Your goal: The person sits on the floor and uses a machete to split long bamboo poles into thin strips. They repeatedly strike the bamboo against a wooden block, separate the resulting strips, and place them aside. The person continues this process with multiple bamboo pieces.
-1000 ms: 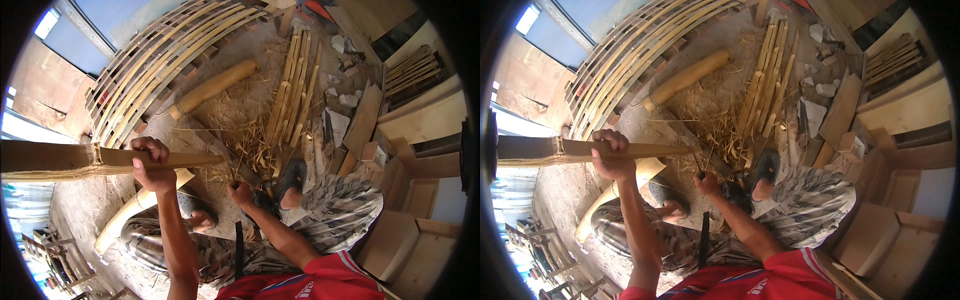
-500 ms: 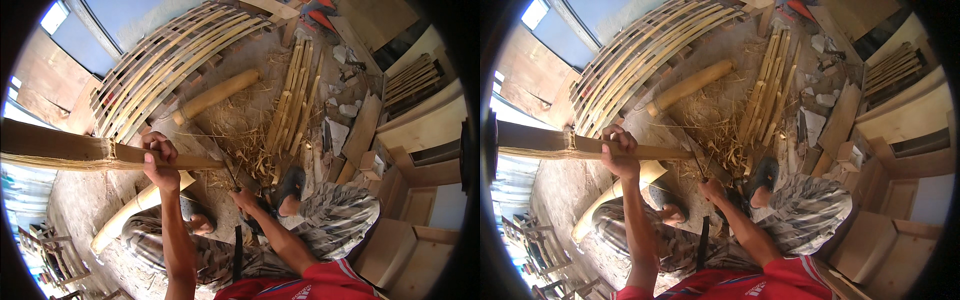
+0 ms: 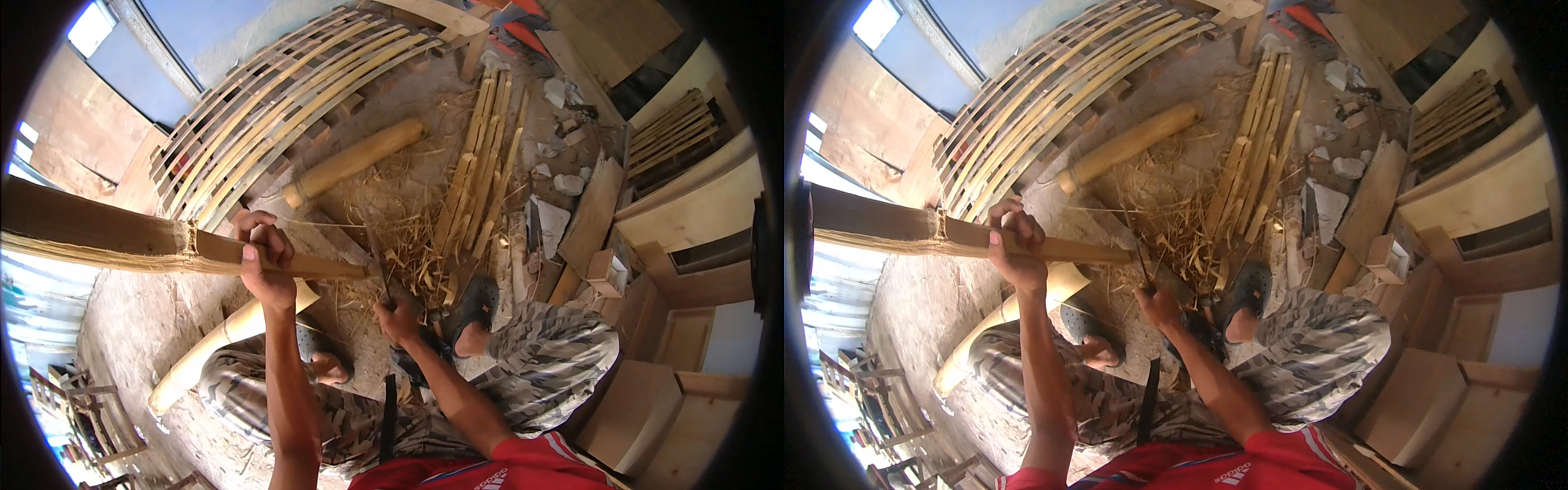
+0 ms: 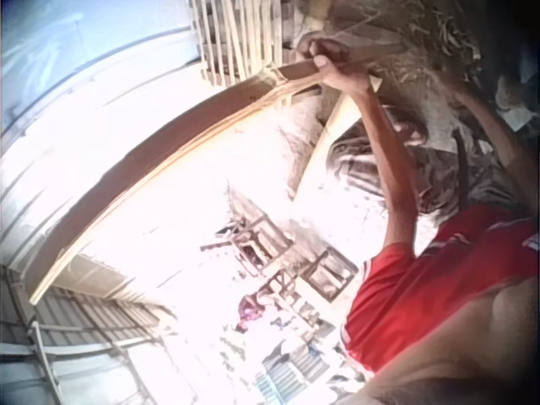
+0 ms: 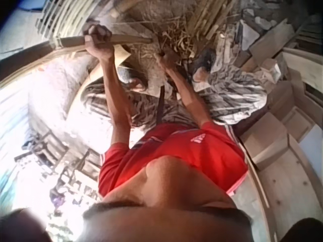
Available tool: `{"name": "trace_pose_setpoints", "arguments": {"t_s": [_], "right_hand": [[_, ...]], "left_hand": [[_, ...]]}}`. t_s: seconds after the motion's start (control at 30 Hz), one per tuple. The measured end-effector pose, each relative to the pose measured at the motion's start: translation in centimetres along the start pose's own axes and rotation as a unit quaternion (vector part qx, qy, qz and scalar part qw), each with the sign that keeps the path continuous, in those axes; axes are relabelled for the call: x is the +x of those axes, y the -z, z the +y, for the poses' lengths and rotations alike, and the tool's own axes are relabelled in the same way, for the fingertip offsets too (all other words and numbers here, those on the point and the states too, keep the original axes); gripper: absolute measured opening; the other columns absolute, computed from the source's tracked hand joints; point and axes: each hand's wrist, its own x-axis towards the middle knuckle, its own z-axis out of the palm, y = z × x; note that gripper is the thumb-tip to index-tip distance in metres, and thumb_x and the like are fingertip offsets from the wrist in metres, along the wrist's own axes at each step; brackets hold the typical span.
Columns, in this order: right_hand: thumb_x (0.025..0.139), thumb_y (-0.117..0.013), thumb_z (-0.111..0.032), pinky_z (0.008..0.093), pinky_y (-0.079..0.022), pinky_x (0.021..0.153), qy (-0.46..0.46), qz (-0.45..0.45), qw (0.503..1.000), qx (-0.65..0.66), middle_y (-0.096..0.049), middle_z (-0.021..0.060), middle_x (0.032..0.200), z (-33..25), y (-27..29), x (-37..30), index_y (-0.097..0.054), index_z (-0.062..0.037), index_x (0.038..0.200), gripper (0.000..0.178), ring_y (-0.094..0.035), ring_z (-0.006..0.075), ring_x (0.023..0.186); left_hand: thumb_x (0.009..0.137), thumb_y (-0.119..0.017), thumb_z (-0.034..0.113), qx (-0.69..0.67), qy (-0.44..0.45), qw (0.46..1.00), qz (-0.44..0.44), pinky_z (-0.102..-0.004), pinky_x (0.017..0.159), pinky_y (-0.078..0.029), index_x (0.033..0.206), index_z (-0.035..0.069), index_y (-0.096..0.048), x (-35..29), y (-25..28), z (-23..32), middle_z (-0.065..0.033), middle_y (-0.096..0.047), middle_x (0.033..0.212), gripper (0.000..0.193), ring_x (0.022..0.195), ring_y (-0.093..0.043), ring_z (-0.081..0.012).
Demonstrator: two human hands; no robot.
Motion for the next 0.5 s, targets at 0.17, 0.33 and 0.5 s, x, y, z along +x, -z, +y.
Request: {"name": "trace_pose_setpoints", "arguments": {"t_s": [0.17,0.33,0.5], "right_hand": [[0.093,-0.06,-0.024,0.0417,-0.045,0.048,-0.188,-0.069,0.978,-0.062,-0.047,0.004,0.05,1.4,-0.3,-0.4,-0.053,-0.0074,0.061,0.037,-0.052,0.0199,0.045],[0.092,-0.061,-0.025,0.0433,-0.045,0.048,-0.129,-0.059,0.99,0.009,-0.047,0.0055,0.051,-0.5,0.2,-0.2,-0.052,-0.0075,0.061,0.037,-0.05,0.0192,0.045],[0.093,-0.059,-0.024,0.0454,-0.043,0.048,0.028,0.005,0.996,0.087,-0.045,0.0069,0.051,-2.3,-0.6,-1.1,-0.05,-0.0097,0.061,0.037,-0.047,0.0203,0.044]], "left_hand": [[0.085,-0.052,0.054,0.002,0.0,1.0,-0.013,-0.0228,0.046,-0.021,0.103,0.004,-0.051,-0.4,-1.4,0.0,0.0042,-0.028,0.057,0.053,0.049,-0.025,-0.0065],[0.087,-0.05,0.055,0.033,-0.011,0.999,0.015,-0.0226,0.044,-0.02,0.104,0.005,-0.051,0.0,0.1,0.2,0.0056,-0.026,0.054,0.053,0.046,-0.023,-0.0059],[0.085,-0.053,0.056,0.027,-0.002,1.0,0.014,-0.0224,0.045,-0.02,0.103,0.004,-0.05,-0.6,-0.4,0.0,0.0047,-0.026,0.054,0.055,0.047,-0.024,-0.0058]]}}
